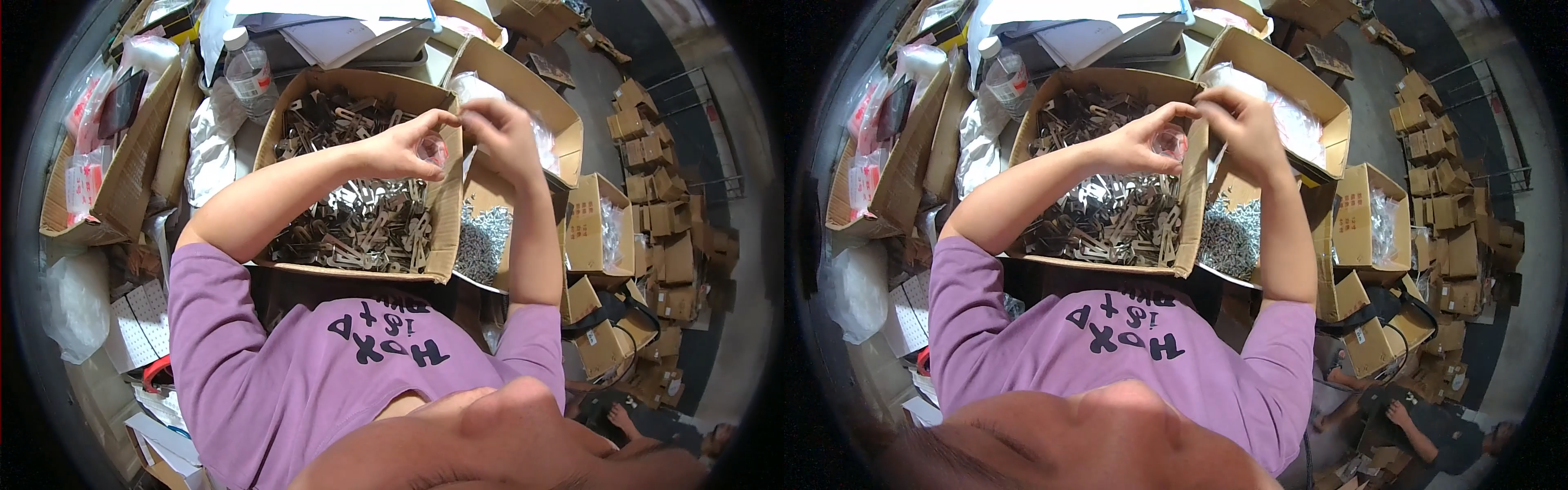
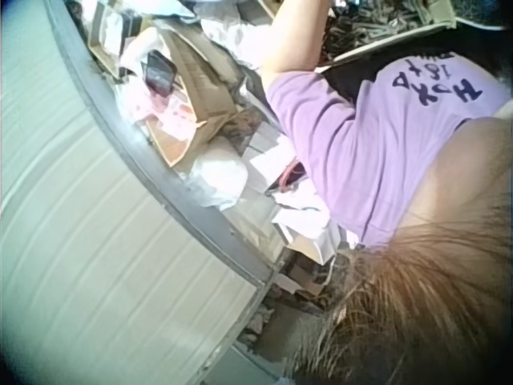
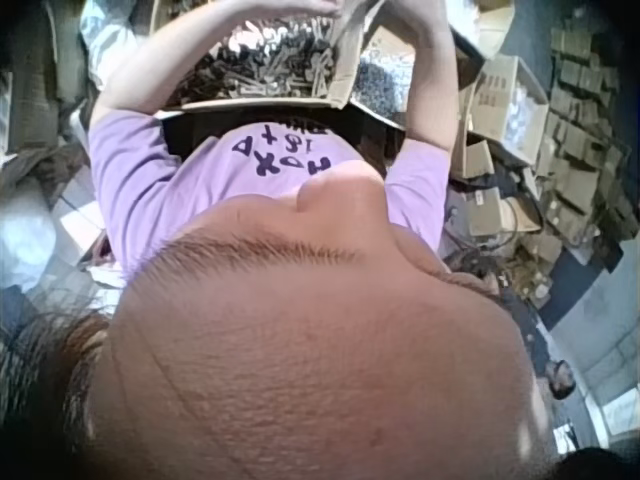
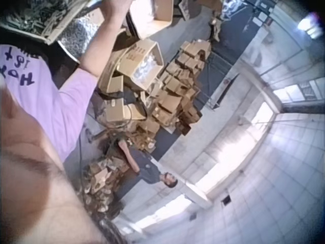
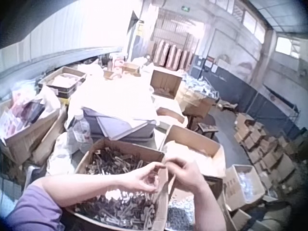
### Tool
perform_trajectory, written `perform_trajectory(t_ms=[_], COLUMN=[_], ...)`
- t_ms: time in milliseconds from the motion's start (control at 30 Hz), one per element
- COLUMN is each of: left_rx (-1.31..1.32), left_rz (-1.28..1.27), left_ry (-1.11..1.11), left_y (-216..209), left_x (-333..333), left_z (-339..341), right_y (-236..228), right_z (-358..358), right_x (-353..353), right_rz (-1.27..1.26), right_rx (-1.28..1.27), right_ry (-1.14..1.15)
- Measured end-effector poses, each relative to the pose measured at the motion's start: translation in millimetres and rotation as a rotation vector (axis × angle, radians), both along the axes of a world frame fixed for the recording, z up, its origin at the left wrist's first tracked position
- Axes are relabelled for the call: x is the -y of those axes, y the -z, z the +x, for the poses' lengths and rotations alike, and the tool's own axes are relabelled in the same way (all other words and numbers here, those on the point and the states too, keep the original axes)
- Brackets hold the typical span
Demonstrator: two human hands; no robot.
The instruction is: The person picks up metal clips from a large box, pairs them with small screws from a smaller box, and places them into small plastic bags.
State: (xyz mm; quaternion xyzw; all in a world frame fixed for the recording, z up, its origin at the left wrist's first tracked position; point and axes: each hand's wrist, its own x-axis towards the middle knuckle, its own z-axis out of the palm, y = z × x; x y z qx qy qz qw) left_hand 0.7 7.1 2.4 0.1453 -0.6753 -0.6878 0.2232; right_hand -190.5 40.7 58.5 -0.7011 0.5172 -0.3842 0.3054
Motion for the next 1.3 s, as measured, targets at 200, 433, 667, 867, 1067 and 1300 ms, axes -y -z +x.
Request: perform_trajectory(t_ms=[200,433,667,867,1067,1300], left_rx=[0.012,-0.004,-0.021,-0.001,0.016,0.05], left_rz=[-0.018,0.024,0.02,-0.039,0.014,0.014], left_ry=[-0.048,-0.068,-0.058,-0.096,-0.072,-0.099], left_y=[-2,-9,-4,-9,-2,3], left_x=[11,12,16,16,16,18], left_z=[2,4,5,3,3,5], right_y=[43,82,72,63,61,97], right_z=[-33,-30,-30,-55,-40,-36], right_x=[106,146,125,118,120,164], right_rz=[0.031,0.239,0.087,0.096,0.061,0.131], right_rx=[-0.714,-1.142,-0.889,-0.622,-0.812,-1.206], right_ry=[0.132,0.109,0.119,0.144,0.041,-0.017])
